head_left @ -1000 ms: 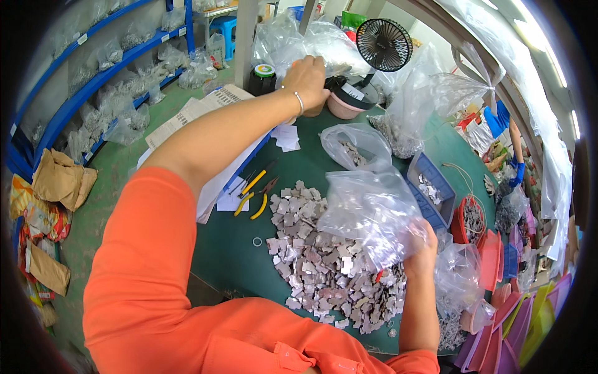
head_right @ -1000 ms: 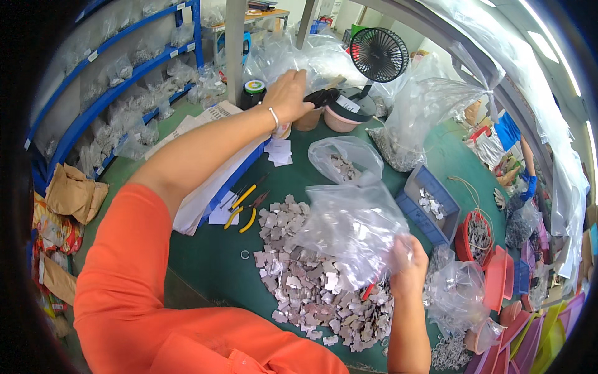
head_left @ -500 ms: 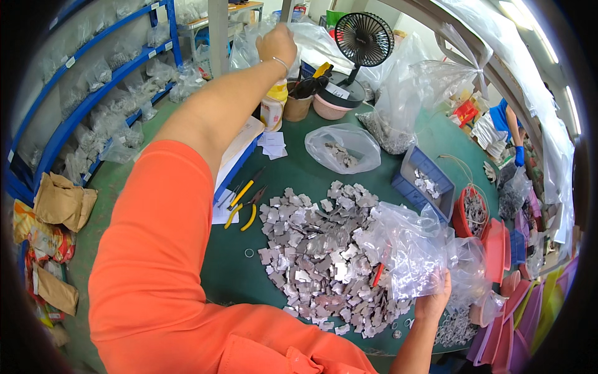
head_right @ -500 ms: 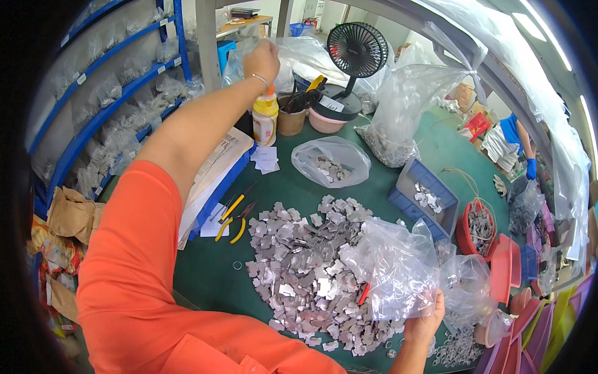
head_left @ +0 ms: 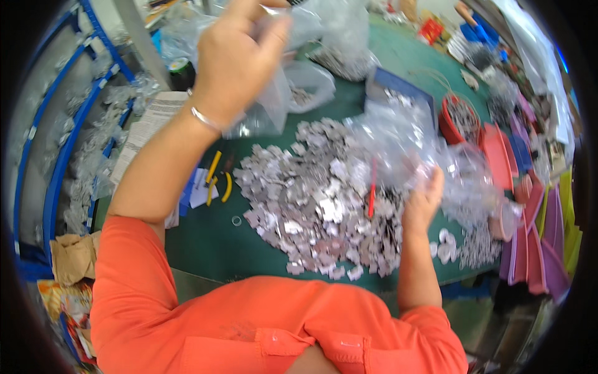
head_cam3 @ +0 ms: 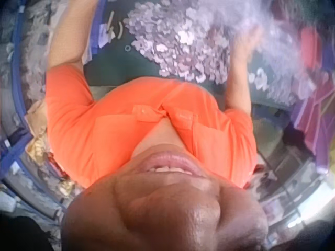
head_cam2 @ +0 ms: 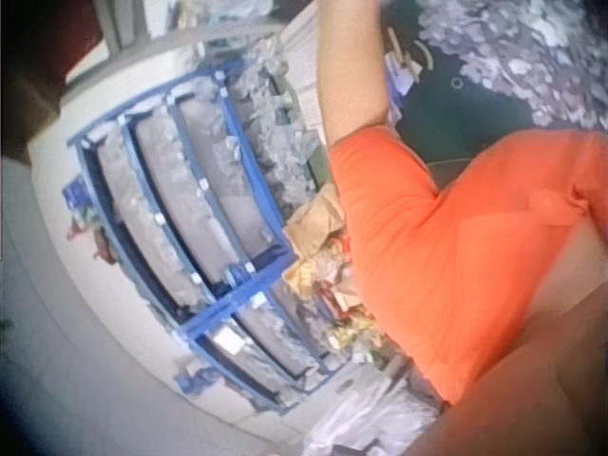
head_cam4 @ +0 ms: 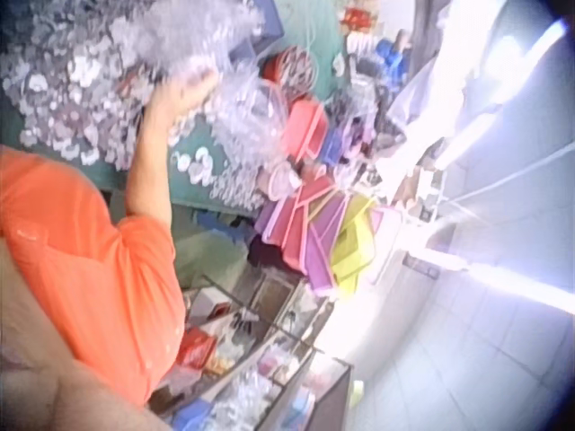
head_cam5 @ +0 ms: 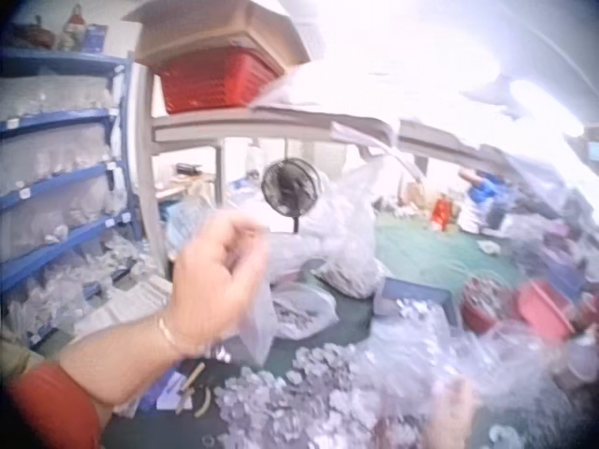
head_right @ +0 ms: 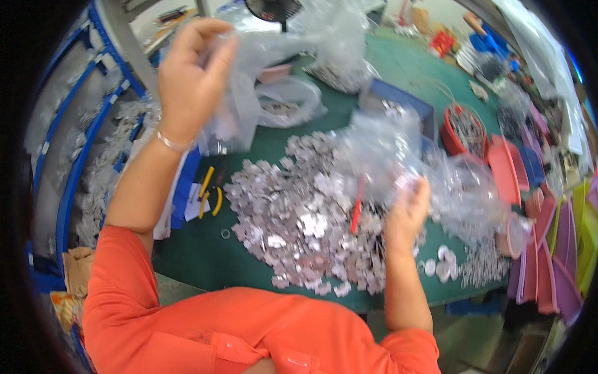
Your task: The person sorts through a pile of small metal parts, placing some into plastic bags while holding a pen.
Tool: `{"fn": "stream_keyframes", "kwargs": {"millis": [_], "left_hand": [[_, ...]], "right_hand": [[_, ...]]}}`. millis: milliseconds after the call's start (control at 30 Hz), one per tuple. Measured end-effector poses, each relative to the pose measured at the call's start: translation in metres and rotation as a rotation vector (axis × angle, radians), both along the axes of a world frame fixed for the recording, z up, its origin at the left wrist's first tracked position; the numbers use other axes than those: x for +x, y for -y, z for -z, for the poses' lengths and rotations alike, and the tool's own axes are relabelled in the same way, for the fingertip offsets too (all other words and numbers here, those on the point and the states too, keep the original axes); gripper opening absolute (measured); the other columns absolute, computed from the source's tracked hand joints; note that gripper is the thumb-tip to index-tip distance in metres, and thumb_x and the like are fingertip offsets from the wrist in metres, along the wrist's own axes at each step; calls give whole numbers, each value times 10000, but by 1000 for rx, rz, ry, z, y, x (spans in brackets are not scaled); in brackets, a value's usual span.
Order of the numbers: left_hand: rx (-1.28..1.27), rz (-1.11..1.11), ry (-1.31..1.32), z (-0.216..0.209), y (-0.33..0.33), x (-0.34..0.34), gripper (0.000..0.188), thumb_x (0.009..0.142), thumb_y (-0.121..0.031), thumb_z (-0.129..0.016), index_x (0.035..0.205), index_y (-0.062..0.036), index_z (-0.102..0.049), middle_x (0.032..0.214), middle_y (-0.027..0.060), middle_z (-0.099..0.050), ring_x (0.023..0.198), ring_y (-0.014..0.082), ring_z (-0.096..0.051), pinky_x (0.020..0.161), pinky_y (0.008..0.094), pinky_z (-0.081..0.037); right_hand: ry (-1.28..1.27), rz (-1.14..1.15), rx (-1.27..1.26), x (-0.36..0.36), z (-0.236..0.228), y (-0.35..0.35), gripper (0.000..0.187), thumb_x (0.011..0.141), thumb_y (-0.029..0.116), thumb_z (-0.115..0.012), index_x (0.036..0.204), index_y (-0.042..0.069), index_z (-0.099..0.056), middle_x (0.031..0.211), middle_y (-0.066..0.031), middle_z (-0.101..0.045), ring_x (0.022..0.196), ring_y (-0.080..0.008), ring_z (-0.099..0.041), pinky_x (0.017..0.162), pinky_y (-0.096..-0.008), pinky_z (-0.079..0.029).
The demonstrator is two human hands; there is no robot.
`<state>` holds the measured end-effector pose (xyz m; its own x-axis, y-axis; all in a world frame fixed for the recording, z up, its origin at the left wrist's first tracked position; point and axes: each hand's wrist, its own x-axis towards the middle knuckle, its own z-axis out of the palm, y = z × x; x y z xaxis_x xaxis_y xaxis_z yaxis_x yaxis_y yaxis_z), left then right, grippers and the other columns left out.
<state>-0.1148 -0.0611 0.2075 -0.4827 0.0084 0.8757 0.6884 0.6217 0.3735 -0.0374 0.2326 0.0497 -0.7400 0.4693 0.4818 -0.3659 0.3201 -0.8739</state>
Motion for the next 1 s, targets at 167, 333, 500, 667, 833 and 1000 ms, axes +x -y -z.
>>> {"fn": "stream_keyframes", "kwargs": {"millis": [167, 333, 500, 667, 833, 1000], "left_hand": [[-31, 437, 398, 54, -95, 55, 218, 822, -74, -529, 1036, -33, -530, 785, 95, -570, 686, 176, -562, 649, 302, -454], [197, 622, 903, 129, -164, 61, 329, 841, -110, -504, 1145, -8, -435, 760, 111, -564, 690, 178, -566, 649, 314, -458], [572, 925, 1410, 117, -180, 78, 465, 872, -238, -559, 1252, -5, -428, 820, 122, -578, 816, 155, -573, 764, 282, -463], [-128, 519, 481, 90, -126, 47, 355, 792, -252, -639, 1021, 17, -600, 1064, 146, -582, 1036, 292, -530, 868, 367, -433], [-151, 16, 610, 77, -35, -39, 751, 748, -518, -653, 1147, 101, -504, 1047, 233, -579, 1026, 354, -539, 902, 405, -414], [322, 341, 1240, 103, -15, -44, 384, 831, -358, -627, 884, 22, -624, 747, 43, -604, 669, 130, -545, 639, 251, -439]], "right_hand": [[247, -354, -147, 18, 1, 36, 120, 895, 77, -506, 1000, 20, -490, 897, -29, -538, 817, -66, -472, 710, -216, -410], [489, -567, -127, 51, -6, 17, 582, 736, -40, -496, 1301, -20, -358, 1201, -89, -502, 1100, -140, -480, 910, -260, -383], [438, -777, -799, 53, -13, -17, 539, 775, 23, -582, 1279, -12, -394, 1188, -93, -515, 1083, -189, -510, 915, -315, -412], [413, -375, -669, 33, 2, -23, 342, 829, 28, -594, 1159, 12, -505, 1017, -55, -590, 892, -156, -573, 800, -276, -467], [325, -469, -173, 17, -3, -33, 192, 861, 77, -593, 1032, -8, -604, 987, -51, -615, 886, -124, -557, 803, -258, -438], [101, -249, 236, -4, -22, -18, 274, 913, 196, -542, 1077, -12, -613, 972, -47, -617, 926, -147, -544, 861, -264, -397]]}}
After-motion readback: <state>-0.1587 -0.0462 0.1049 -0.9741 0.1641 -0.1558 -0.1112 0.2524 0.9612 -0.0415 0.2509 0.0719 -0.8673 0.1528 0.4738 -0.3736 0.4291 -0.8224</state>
